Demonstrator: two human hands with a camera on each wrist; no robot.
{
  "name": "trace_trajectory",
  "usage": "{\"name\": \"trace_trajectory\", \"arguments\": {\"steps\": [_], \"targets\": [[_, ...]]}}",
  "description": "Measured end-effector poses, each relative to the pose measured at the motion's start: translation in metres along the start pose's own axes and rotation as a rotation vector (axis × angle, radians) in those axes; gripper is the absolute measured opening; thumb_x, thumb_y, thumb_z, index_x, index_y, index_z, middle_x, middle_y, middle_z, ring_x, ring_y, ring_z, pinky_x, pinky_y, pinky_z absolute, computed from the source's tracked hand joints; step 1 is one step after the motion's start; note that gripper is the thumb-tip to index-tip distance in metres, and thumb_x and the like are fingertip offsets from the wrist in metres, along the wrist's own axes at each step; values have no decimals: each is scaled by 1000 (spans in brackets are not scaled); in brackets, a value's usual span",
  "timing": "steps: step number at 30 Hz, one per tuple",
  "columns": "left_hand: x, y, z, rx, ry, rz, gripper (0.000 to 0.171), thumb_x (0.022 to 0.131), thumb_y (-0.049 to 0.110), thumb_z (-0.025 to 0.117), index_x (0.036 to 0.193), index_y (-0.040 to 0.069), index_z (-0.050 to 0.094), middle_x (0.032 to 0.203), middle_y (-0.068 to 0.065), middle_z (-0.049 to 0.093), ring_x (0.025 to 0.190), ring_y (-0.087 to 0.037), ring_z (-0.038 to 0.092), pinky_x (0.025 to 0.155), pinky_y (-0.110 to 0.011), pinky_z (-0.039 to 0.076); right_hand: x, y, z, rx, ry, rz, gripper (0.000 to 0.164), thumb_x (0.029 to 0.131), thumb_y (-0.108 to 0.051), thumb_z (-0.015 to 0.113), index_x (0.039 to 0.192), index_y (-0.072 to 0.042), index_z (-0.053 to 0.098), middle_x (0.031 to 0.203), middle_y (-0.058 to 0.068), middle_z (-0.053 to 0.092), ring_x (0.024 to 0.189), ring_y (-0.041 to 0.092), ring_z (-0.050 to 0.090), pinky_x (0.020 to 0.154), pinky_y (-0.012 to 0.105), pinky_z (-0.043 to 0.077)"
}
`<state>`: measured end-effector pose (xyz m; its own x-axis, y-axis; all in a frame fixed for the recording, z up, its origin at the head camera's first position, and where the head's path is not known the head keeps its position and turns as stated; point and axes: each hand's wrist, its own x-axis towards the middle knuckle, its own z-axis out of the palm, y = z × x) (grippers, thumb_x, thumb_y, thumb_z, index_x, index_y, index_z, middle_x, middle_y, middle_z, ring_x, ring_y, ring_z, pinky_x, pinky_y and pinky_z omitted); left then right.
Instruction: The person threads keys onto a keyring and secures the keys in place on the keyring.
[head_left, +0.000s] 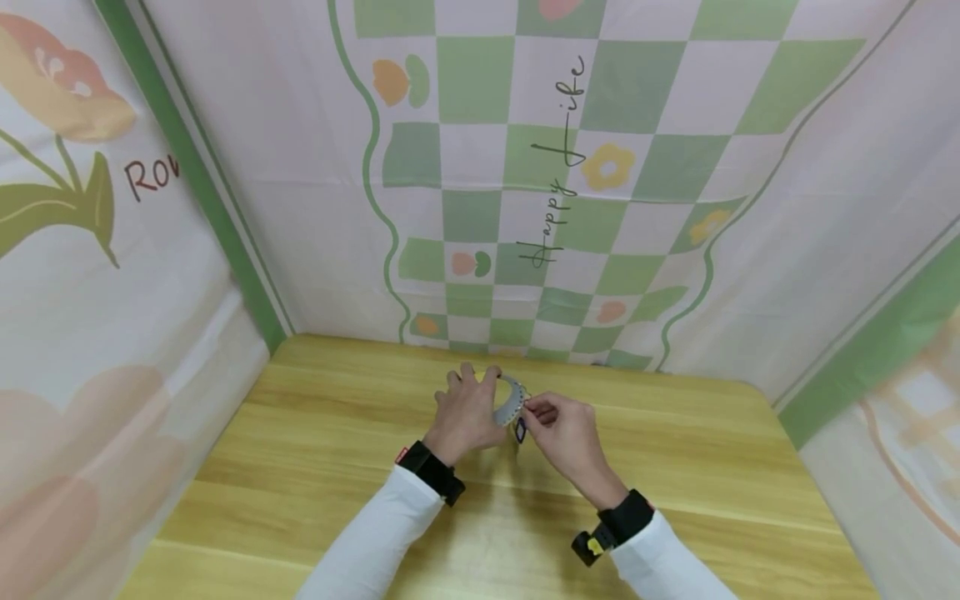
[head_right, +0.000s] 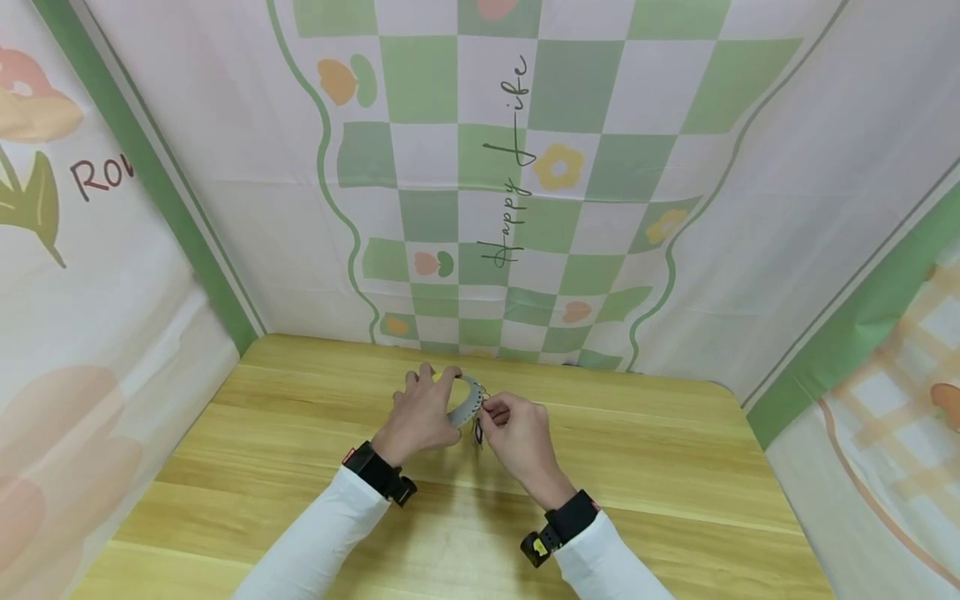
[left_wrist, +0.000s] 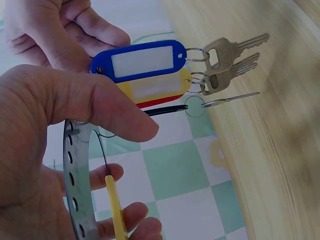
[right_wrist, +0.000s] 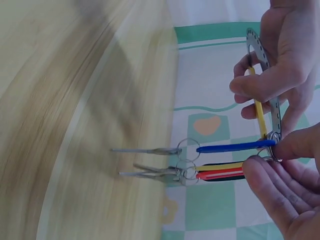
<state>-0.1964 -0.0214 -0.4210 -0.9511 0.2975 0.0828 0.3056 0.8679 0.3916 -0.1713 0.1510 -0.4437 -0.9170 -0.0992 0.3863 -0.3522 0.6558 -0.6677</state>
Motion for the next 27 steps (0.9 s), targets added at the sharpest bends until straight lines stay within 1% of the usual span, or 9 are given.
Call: {"name": "trace_trajectory", "arguments": {"steps": [2,4,8,13,18,22,27], "targets": [[0,0,0,0,0,-4,85,69,22,87,145,12,51,127,-28,50,105,-42,52,73,-58,51,0,0,0,15,6,21,6,87,-5,77,92,-1,76,79,4,72,69,13,68,60,22,55],[1,0,1,2,-4,-7,86,69,23,87,146,13,50,128,-28,50,106,-42,52,74,-58,51,0,0,0,26,12,24,6,88,-4,76,92,1,76,79,5,72,68,13,68,59,22,55],[1,0,1,2,-3,-7,85,68,22,86,145,13,52,126,-28,50,104,-41,52,73,-57,52,-1,-1,-1,39,12,7,4,88,-1,74,90,1,76,77,5,72,65,12,67,56,23,54],[0,0,1,-1,1,-1,82,68,22,87,142,13,54,125,-27,51,102,-41,52,71,-57,51,0,-1,-1,42,-6,-12,6,86,2,74,89,-1,77,76,4,72,63,11,66,55,23,53],[-1,0,0,-8,-6,4,81,69,21,87,143,12,53,126,-28,50,104,-41,52,72,-58,51,0,-1,-2,36,-22,-34,6,86,3,74,89,0,77,76,5,72,63,10,66,55,23,53],[0,0,1,-12,-6,8,81,69,21,86,142,12,54,124,-27,51,103,-41,52,72,-59,51,0,-1,-2,13,-23,-76,7,86,5,73,88,0,77,75,4,72,62,9,66,54,21,53],[0,0,2,-12,-13,8,79,70,22,86,142,11,54,124,-28,50,103,-42,52,72,-59,51,-1,0,0,-53,-6,-168,8,83,8,75,86,0,77,74,5,72,61,9,66,53,19,51]]}}
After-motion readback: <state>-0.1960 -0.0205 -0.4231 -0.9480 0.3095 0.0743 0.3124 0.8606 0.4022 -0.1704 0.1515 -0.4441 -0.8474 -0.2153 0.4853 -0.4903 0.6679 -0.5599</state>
